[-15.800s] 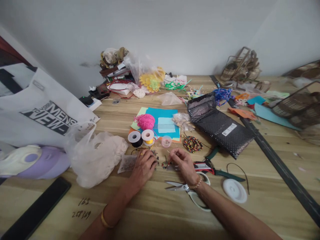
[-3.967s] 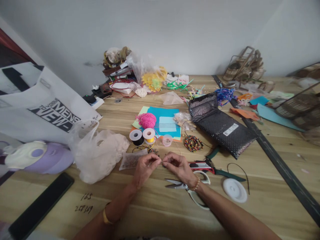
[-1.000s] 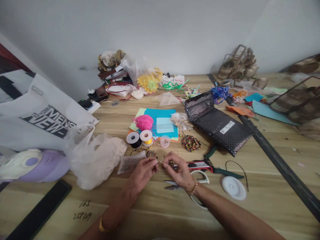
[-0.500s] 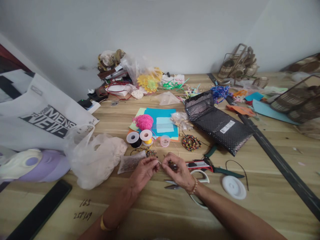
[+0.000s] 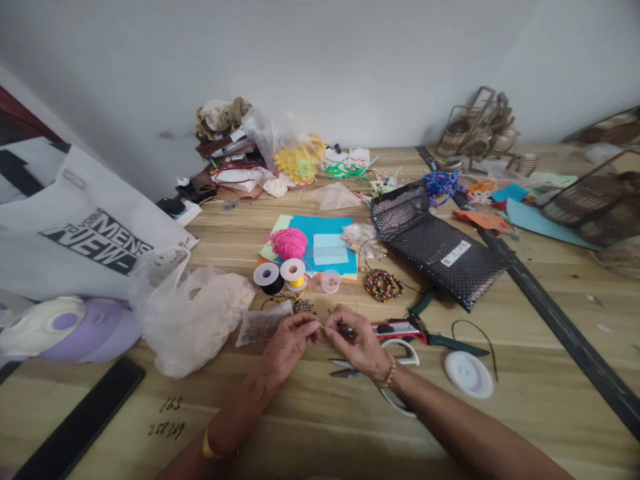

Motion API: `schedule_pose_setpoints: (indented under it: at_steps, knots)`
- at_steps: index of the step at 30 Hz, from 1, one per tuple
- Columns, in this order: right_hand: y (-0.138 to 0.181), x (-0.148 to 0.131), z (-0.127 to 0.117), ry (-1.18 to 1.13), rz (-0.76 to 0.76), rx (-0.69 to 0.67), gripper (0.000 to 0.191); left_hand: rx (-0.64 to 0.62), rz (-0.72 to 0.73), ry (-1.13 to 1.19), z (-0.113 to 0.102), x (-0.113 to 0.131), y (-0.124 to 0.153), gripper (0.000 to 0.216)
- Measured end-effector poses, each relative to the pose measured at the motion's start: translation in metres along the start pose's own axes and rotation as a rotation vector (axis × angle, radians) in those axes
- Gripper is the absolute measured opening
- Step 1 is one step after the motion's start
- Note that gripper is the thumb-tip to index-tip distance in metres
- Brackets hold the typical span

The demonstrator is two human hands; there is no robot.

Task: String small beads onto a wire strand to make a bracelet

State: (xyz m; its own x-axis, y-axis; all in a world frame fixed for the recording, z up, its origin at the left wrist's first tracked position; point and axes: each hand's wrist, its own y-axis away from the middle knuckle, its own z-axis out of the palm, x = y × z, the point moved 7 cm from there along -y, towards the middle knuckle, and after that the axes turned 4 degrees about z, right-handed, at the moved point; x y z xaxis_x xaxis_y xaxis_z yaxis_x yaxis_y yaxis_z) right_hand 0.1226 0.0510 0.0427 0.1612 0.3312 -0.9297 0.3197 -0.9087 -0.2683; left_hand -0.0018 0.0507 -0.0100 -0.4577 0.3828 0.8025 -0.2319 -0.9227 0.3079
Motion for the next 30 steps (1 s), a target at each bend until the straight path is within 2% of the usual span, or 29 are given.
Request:
schedule_pose_setpoints:
  at_steps: [9,15,20,25,30]
  knots:
    - [-0.001,-0.001,-0.001,0.002,-0.011,0.022,0.018,-0.013,0.037,-0.088,0.004,0.003,0.002,0.023]
    - [-0.001,0.003,-0.002,0.011,0.011,0.045,0.018,0.037,0.136,-0.334,-0.009,0.007,0.0,0.017]
    - [-0.001,0.003,-0.001,0.018,0.023,0.041,0.017,0.056,0.197,-0.523,-0.006,0.019,0.003,0.017]
    - [-0.001,0.005,0.0,0.029,0.036,0.033,0.016,0.079,0.331,-0.724,0.004,0.035,0.011,0.02]
    - [-0.001,0.004,0.0,0.018,0.024,0.03,0.009,0.113,0.567,-0.912,0.011,0.046,0.02,0.015]
